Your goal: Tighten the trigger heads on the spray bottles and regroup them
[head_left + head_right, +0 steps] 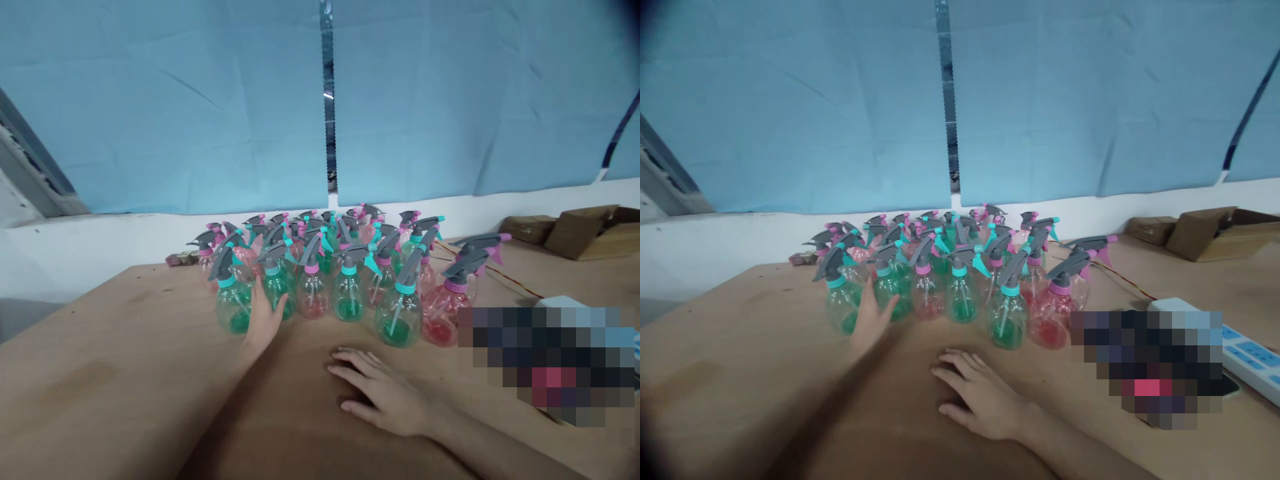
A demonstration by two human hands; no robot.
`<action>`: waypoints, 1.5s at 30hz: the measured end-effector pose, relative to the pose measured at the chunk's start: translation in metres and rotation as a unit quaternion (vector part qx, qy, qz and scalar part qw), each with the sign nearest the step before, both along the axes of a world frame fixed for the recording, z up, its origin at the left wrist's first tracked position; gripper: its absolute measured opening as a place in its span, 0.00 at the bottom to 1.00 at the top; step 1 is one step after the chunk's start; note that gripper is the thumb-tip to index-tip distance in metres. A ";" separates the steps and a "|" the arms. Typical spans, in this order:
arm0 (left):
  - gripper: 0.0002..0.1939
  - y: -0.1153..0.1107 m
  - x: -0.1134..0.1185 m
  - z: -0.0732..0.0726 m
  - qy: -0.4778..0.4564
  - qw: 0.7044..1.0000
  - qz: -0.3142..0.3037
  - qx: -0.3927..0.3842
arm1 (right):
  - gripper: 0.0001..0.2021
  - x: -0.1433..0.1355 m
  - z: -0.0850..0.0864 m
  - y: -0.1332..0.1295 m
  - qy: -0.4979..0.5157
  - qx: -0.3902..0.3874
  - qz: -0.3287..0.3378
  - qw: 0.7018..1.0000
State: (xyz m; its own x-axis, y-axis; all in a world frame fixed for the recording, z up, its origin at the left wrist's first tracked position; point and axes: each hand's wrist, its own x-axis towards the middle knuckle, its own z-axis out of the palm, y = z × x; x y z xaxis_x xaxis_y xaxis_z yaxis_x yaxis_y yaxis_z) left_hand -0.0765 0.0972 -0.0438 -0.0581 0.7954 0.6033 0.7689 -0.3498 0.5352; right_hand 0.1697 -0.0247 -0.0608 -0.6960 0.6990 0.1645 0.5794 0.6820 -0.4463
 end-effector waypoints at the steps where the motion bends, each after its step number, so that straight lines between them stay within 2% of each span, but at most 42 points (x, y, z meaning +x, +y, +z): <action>1: 0.38 -0.002 0.002 0.001 0.003 1.000 0.001 0.020 | 0.24 0.000 0.000 0.001 -0.004 0.006 -0.004 1.000; 4: 0.36 -0.024 0.011 0.004 0.047 0.992 -0.019 0.117 | 0.24 0.001 -0.006 0.004 -0.021 0.023 -0.047 0.998; 6: 0.32 -0.046 0.021 0.002 0.126 0.978 -0.100 0.135 | 0.25 0.002 -0.011 0.007 -0.031 0.034 -0.084 0.995; 8: 0.28 -0.068 0.031 -0.003 0.229 0.949 -0.211 0.043 | 0.26 0.002 -0.017 0.008 -0.040 0.047 -0.112 0.992; 9: 0.28 -0.077 0.035 -0.006 0.267 0.932 -0.246 -0.011 | 0.27 0.002 -0.019 0.008 -0.046 0.053 -0.125 0.990; 11: 0.29 -0.089 0.042 -0.014 0.317 0.899 -0.286 -0.100 | 0.28 0.001 -0.020 0.008 -0.060 0.065 -0.147 0.985; 13: 0.31 -0.094 0.045 -0.018 0.345 0.873 -0.308 -0.154 | 0.27 0.002 -0.020 0.007 -0.070 0.074 -0.151 0.983; 15: 0.31 -0.094 0.046 -0.020 0.360 0.860 -0.315 -0.177 | 0.25 0.002 -0.019 0.007 -0.073 0.080 -0.139 0.984; 35: 0.30 -0.092 0.047 -0.017 0.370 0.856 -0.305 -0.193 | 0.25 0.010 -0.022 0.013 -0.037 0.069 -0.120 0.990; 45: 0.29 -0.092 0.047 -0.017 0.352 0.865 -0.310 -0.180 | 0.24 0.009 -0.018 0.012 -0.046 0.072 -0.123 0.989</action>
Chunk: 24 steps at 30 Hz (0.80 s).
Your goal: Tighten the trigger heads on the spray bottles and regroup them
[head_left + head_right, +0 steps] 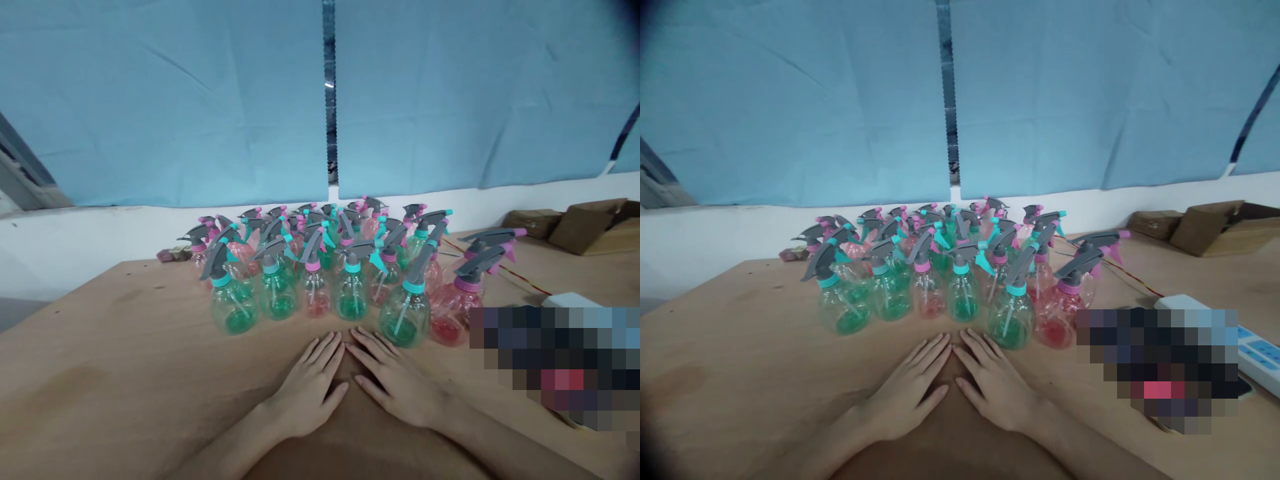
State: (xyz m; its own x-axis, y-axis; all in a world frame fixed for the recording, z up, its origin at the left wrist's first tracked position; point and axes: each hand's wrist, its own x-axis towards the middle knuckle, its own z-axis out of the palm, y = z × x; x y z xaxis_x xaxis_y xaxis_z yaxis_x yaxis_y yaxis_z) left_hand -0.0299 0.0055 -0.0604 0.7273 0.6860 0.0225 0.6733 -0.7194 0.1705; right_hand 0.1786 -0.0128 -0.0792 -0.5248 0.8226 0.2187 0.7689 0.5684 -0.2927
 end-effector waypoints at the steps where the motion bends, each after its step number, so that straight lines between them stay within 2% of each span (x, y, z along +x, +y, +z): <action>1: 0.29 0.000 0.000 0.000 -0.001 1.000 -0.001 0.001 | 0.24 0.000 0.000 0.000 0.000 0.000 0.000 1.000; 13: 0.29 0.001 0.000 -0.002 0.009 1.000 0.001 0.001 | 0.25 0.000 -0.001 0.001 0.005 -0.004 0.003 1.000; 18: 0.28 0.000 0.000 -0.002 -0.002 1.000 0.000 0.024 | 0.25 0.000 -0.002 0.001 0.009 0.000 0.008 1.000; 21: 0.26 -0.001 0.002 0.012 0.010 0.999 0.013 0.035 | 0.24 0.000 0.000 0.001 0.010 0.001 0.014 1.000; 24: 0.22 0.003 0.003 0.047 -0.010 0.999 0.042 0.033 | 0.24 0.000 0.002 0.001 0.015 -0.003 0.021 1.000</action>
